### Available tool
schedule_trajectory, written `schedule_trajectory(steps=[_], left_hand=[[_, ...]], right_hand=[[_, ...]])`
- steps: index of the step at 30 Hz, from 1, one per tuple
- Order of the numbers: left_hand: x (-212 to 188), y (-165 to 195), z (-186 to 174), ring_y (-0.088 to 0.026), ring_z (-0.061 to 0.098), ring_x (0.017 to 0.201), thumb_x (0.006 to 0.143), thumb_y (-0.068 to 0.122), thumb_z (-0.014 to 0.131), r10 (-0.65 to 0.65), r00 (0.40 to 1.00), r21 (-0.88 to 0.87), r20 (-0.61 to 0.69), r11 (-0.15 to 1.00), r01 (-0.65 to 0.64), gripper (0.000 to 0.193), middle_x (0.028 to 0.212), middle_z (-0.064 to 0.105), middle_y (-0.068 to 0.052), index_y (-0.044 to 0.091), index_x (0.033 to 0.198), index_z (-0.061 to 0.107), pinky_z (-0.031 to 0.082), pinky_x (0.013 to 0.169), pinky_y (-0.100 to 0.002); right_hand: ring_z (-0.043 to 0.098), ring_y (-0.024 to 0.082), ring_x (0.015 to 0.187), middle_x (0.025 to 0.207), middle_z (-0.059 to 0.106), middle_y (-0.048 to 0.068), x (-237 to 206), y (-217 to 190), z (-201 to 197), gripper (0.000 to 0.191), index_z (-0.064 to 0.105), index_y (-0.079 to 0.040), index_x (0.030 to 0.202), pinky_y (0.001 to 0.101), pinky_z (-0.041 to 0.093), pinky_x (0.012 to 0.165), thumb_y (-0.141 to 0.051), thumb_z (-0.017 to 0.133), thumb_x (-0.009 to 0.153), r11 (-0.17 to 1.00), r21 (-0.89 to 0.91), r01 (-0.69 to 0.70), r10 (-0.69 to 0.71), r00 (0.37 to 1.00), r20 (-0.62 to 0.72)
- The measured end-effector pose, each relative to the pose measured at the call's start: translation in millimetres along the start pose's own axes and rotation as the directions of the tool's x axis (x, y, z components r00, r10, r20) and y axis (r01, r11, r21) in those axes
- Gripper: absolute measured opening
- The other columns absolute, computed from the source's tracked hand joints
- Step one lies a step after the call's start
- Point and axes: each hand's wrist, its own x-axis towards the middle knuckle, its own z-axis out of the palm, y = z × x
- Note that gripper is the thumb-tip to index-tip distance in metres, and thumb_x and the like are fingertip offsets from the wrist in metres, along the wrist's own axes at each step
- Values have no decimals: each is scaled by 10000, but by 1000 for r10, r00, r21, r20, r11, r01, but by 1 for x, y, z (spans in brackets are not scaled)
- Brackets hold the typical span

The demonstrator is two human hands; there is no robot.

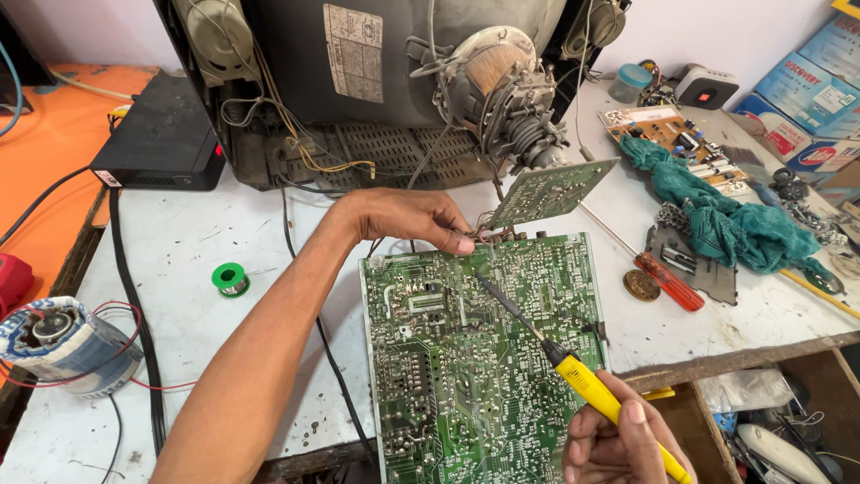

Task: The person works on a television mainboard at a repair bench, holding the board steady while touching a soldering iron to its solder joints. They reposition the board, use pliers on a component lead, and continue soldering different areas of the board.

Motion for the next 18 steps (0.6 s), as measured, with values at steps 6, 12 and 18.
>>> schedule_trajectory(steps=[6,12,18], left_hand=[[1,2,1,-21,559,809,843,480,724,-67,997,-17,-30,998,66,387,778,662,104,115,950,798,429,816,-253],[1,1,1,-72,444,715,886,497,742,-24,1000,-12,-1,1000,24,445,695,519,79,56,828,760,364,696,-309],[1,0,1,-56,483,729,874,478,744,-3,1000,-36,-6,999,3,419,698,572,82,61,839,779,394,722,-286]], right_hand=[[647,241,560,823,640,195,0,3,-4,498,484,108,1448,353,545,436,-296,489,1157,990,114,86,-101,986,133],[617,207,566,824,641,186,2,16,-9,485,491,130,1424,337,537,420,-283,473,1170,979,173,110,-133,983,127],[624,213,586,819,644,191,10,15,-4,458,477,141,1424,361,544,439,-244,499,1176,960,256,111,-154,976,157]])
